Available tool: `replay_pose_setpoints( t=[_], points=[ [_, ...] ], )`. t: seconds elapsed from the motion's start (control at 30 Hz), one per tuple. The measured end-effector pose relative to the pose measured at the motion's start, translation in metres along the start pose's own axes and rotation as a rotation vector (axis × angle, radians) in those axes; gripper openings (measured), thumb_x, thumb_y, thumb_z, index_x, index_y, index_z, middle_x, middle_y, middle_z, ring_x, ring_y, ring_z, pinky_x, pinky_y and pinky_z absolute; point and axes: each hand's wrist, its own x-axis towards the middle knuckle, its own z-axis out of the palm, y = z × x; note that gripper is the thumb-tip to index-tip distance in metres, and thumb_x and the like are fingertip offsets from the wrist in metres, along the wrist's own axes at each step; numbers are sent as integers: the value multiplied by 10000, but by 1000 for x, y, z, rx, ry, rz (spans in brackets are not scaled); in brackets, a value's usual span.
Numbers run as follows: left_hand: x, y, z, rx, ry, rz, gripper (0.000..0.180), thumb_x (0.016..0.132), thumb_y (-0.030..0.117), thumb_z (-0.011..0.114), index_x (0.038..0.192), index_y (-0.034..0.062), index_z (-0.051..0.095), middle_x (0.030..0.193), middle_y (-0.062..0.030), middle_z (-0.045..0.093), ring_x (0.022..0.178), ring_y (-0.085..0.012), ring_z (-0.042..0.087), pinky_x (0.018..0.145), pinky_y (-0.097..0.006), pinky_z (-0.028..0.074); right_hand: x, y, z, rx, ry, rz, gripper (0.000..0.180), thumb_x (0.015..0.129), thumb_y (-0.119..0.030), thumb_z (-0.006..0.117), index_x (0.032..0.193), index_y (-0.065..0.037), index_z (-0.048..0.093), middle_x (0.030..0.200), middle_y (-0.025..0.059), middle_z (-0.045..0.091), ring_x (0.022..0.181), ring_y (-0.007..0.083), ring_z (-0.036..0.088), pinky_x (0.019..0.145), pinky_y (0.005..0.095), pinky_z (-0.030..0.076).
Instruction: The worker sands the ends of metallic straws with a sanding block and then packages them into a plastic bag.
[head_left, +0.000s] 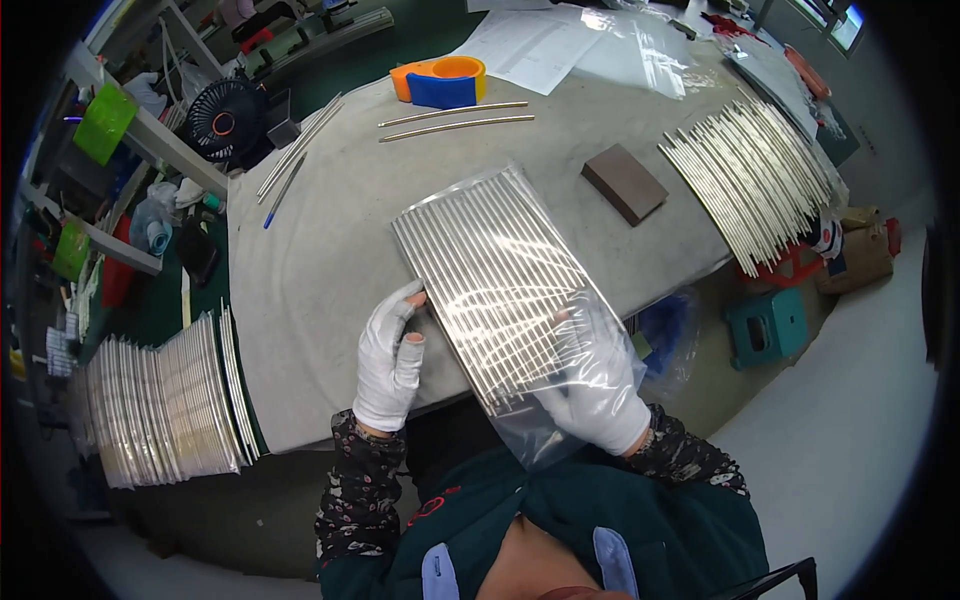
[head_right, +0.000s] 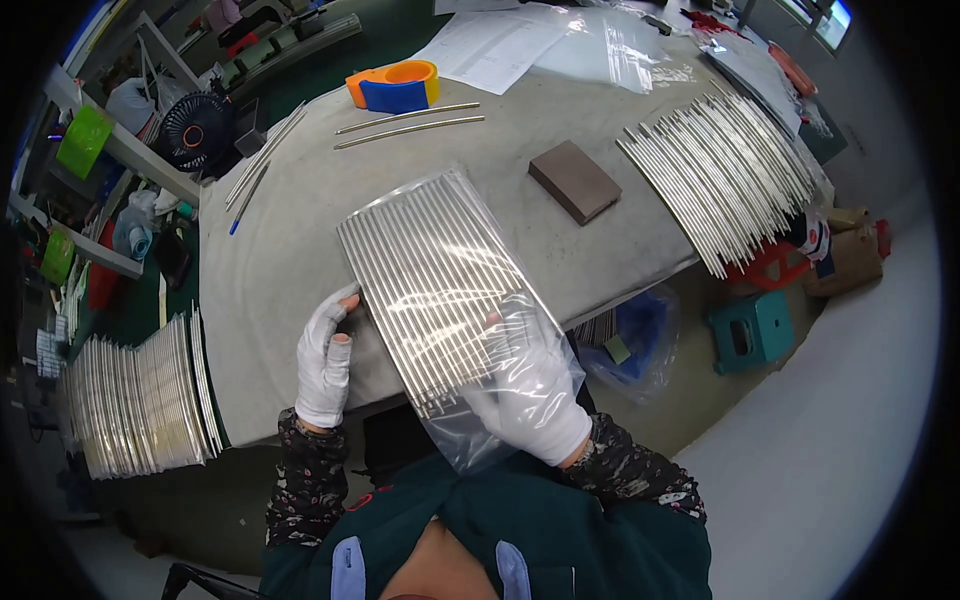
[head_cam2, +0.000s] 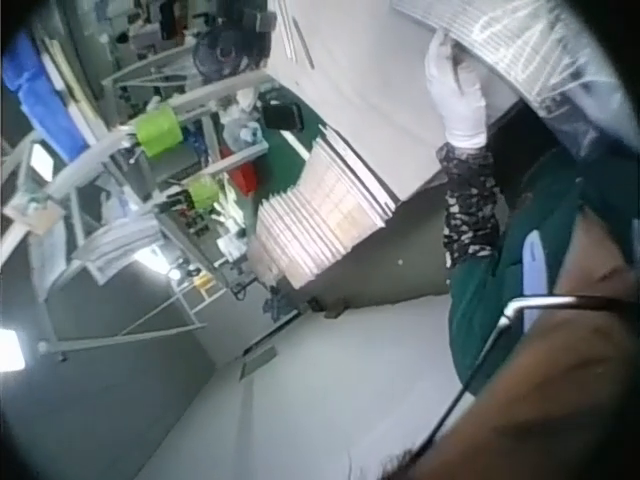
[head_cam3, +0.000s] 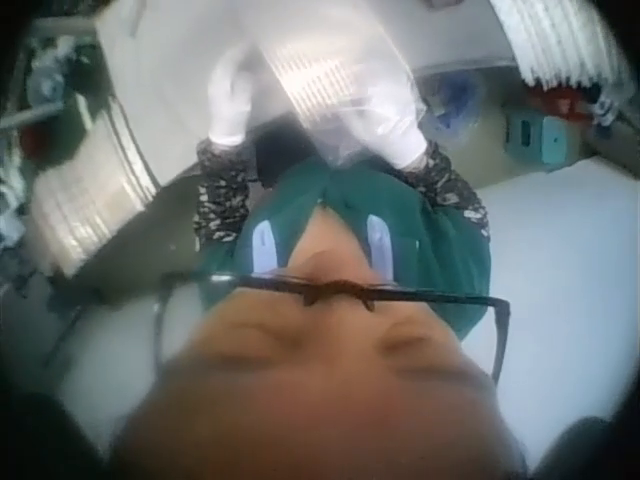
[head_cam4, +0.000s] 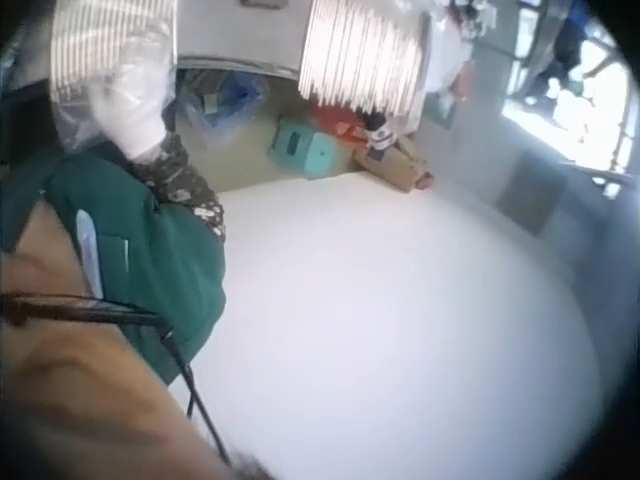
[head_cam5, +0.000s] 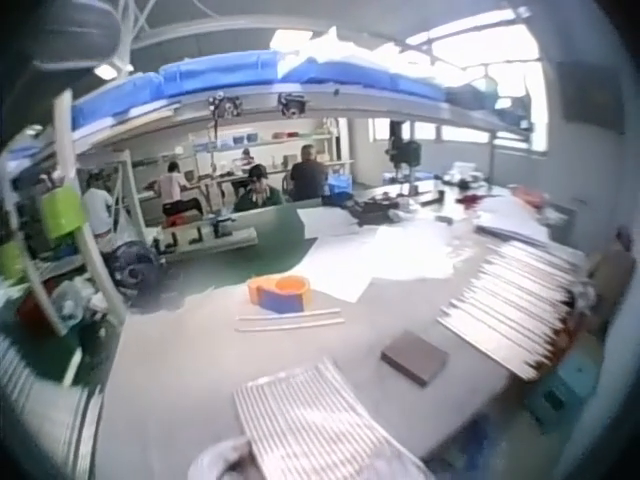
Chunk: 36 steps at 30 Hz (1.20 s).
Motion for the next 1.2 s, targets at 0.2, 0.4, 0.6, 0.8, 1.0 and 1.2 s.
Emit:
replay_pose_setpoints(
  t=[0.2, 0.4, 0.6, 0.8, 1.0, 1.2],
  points=[
    [44, 30, 2, 348, -226, 286, 441, 845, 306, 552, 1146, -10, 488, 1184, -177, 527, 1092, -340, 500, 949, -406, 372, -21, 5, -34, 176, 110, -175, 178, 620, -62, 644, 765, -42, 543, 716, 86, 553, 607, 250, 552, 532, 337, 411],
    [90, 35, 71, 743, -594, 253, 594, 858, 354, 495, 1287, -36, 366, 1377, -212, 317, 1296, -339, 274, 1069, -447, 210, -32, 36, -39, 600, 317, 691, 225, 815, -180, 569, 719, 21, 542, 593, 84, 513, 525, 140, 479, 505, 285, 375],
    [92, 27, 77, 676, -525, 330, 594, 838, 356, 515, 1259, -44, 392, 1363, -210, 333, 1285, -330, 293, 1072, -445, 202, -15, 56, -17, 1177, -161, 993, 443, 868, -390, 561, 838, 50, 600, 721, 42, 599, 700, 68, 537, 637, 221, 433],
    [92, 18, 58, 566, -615, 446, 544, 853, 335, 504, 1287, 25, 393, 1369, -179, 341, 1271, -333, 322, 1066, -470, 205, -13, 17, -19, 873, -252, 941, 233, 829, -196, 585, 765, 20, 645, 611, 25, 582, 486, 58, 496, 444, 215, 395],
    [91, 35, 61, 615, -715, 450, 558, 852, 365, 495, 1290, 36, 390, 1377, -125, 351, 1276, -318, 316, 1055, -487, 214, -32, 48, -26, 1239, -153, 1050, 294, 834, -263, 550, 791, 16, 635, 684, 22, 597, 613, 63, 521, 558, 203, 414],
    [87, 27, 64, 630, -691, 458, 610, 852, 430, 471, 1308, 37, 368, 1374, -148, 345, 1285, -323, 298, 1063, -482, 200, -12, 27, -10, 911, -240, 963, 347, 833, -315, 563, 811, 23, 638, 662, 69, 610, 591, 127, 552, 576, 255, 445]
  ],
)
